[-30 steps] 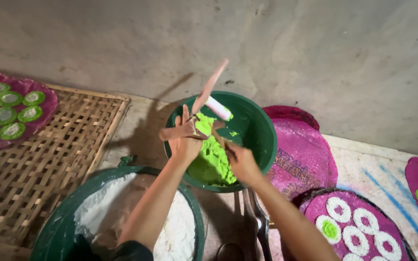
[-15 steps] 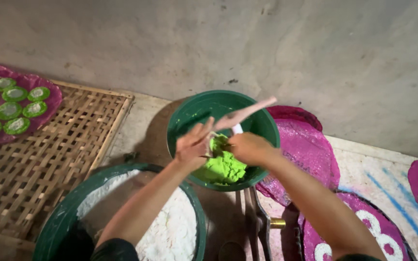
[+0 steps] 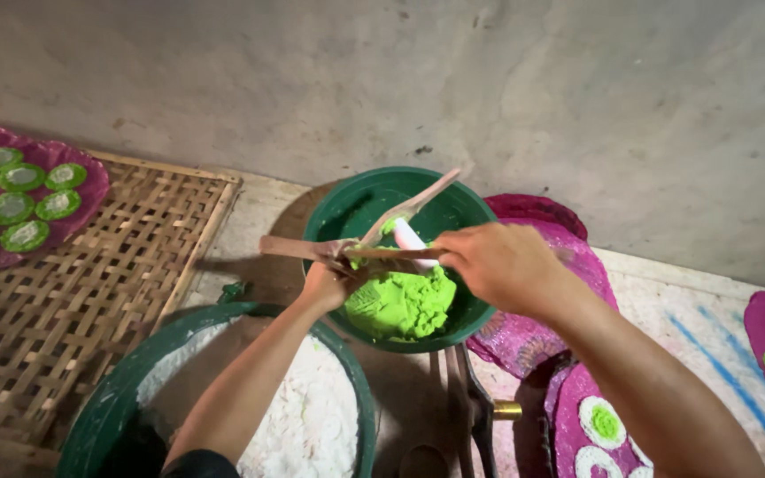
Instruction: The person uses a wooden mold to shape green and white dough into small circular snacks and places them on a tray.
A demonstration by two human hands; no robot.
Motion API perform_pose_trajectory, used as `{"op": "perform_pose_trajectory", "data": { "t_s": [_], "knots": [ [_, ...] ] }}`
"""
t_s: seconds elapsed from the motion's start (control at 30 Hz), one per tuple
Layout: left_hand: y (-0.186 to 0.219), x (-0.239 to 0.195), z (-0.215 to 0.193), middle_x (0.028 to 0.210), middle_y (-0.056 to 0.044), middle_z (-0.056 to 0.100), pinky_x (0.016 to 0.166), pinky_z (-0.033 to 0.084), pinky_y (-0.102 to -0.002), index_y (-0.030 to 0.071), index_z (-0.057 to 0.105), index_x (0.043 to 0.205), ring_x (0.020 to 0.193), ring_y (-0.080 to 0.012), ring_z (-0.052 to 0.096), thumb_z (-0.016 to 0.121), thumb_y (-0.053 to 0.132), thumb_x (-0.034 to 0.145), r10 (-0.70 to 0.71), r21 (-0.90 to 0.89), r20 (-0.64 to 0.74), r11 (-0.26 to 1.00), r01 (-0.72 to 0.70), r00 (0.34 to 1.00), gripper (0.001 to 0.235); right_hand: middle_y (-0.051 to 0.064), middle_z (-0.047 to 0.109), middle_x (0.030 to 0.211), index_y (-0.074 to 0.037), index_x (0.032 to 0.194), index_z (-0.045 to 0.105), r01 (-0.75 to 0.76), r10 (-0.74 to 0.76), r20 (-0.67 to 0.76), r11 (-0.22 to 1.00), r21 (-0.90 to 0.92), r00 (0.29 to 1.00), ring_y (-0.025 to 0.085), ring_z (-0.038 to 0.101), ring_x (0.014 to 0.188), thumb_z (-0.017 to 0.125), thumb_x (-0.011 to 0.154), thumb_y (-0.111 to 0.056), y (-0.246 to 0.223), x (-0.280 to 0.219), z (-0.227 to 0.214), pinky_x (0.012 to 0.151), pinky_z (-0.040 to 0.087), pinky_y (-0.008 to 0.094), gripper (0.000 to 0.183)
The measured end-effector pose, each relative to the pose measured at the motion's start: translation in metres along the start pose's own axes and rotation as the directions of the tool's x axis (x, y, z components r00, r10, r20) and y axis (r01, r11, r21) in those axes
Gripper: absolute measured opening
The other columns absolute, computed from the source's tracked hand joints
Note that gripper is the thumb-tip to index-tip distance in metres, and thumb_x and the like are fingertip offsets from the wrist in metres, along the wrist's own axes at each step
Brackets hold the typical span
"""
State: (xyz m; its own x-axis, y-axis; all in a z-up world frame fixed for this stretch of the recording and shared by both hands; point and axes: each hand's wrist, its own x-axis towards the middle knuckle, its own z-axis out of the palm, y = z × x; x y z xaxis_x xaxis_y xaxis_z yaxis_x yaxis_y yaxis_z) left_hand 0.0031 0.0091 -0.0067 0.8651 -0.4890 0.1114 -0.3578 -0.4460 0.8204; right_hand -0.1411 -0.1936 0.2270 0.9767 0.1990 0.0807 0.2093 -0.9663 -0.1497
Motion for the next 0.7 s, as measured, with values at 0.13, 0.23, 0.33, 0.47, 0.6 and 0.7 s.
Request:
{"op": "perform_pose_trajectory", "data": {
  "t_s": [0.13,0.23,0.33,0.47,0.6,0.7],
  "knots": [
    [0.004,-0.009,0.003,0.108,-0.012,0.075,0.082,0.057,-0.036,0.008,0.062,0.129,0.096,-0.0236,0.073,0.08,0.024,0.076,0.116,-0.111,0.008,0.987,-0.114,0.993,0.058,0.01,0.074,0.086,-0.027,0.106,0.074,-0.042,0.061,0.149,0.991,-0.129,0.987,0.036,0.071,0.079,0.059,0.092,-0.029,0.01,0.005,0.01,0.065,0.054,0.054,0.021],
    [0.014,-0.008,0.009,0.113,-0.012,0.073,0.084,0.058,-0.035,0.006,0.06,0.132,0.098,-0.0233,0.072,0.077,0.023,0.078,0.163,-0.114,0.083,0.982,-0.153,0.983,0.06,0.01,0.074,0.082,-0.023,0.098,0.075,-0.026,0.068,0.196,0.978,-0.209,0.978,0.033,0.072,0.076,0.061,0.09,-0.027,0.009,0.014,0.023,0.064,0.056,0.05,0.017],
    [0.026,-0.01,0.02,0.117,-0.011,0.071,0.087,0.056,-0.036,0.007,0.058,0.135,0.103,-0.0242,0.069,0.077,0.026,0.078,0.197,-0.016,0.135,0.98,-0.197,0.971,0.063,0.01,0.074,0.083,-0.016,0.092,0.074,0.104,-0.028,0.241,0.945,-0.31,0.97,0.03,0.072,0.072,0.061,0.089,-0.019,-0.02,0.023,0.053,0.062,0.058,0.045,0.014],
    [0.035,-0.016,0.006,0.123,-0.011,0.068,0.092,0.053,-0.037,0.008,0.056,0.138,0.109,-0.0253,0.066,0.076,0.031,0.078,0.153,0.138,0.158,0.975,-0.175,0.975,0.067,0.011,0.073,0.083,-0.011,0.094,0.072,0.147,-0.046,0.25,0.903,-0.404,0.967,0.027,0.073,0.067,0.06,0.087,-0.013,-0.037,0.021,0.058,0.056,0.058,0.042,0.014],
    [0.034,-0.016,-0.024,0.128,-0.01,0.064,0.098,0.051,-0.037,0.009,0.055,0.141,0.115,-0.0264,0.062,0.075,0.036,0.078,0.057,0.267,0.111,0.96,-0.085,0.992,0.071,0.01,0.073,0.077,-0.014,0.096,0.073,0.058,-0.032,0.102,0.962,-0.267,0.994,0.029,0.073,0.065,0.06,0.084,-0.011,-0.007,0.002,0.026,0.052,0.056,0.044,0.018],
    [0.034,-0.01,-0.025,0.133,-0.01,0.062,0.101,0.049,-0.038,0.01,0.053,0.143,0.12,-0.0272,0.06,0.074,0.039,0.078,0.115,0.343,0.176,0.924,-0.17,0.978,0.074,0.009,0.073,0.08,-0.013,0.092,0.072,0.088,-0.037,0.153,0.936,-0.342,0.988,0.029,0.073,0.068,0.061,0.087,-0.017,-0.002,0.006,0.034,0.054,0.057,0.041,0.013]
  ]
}}
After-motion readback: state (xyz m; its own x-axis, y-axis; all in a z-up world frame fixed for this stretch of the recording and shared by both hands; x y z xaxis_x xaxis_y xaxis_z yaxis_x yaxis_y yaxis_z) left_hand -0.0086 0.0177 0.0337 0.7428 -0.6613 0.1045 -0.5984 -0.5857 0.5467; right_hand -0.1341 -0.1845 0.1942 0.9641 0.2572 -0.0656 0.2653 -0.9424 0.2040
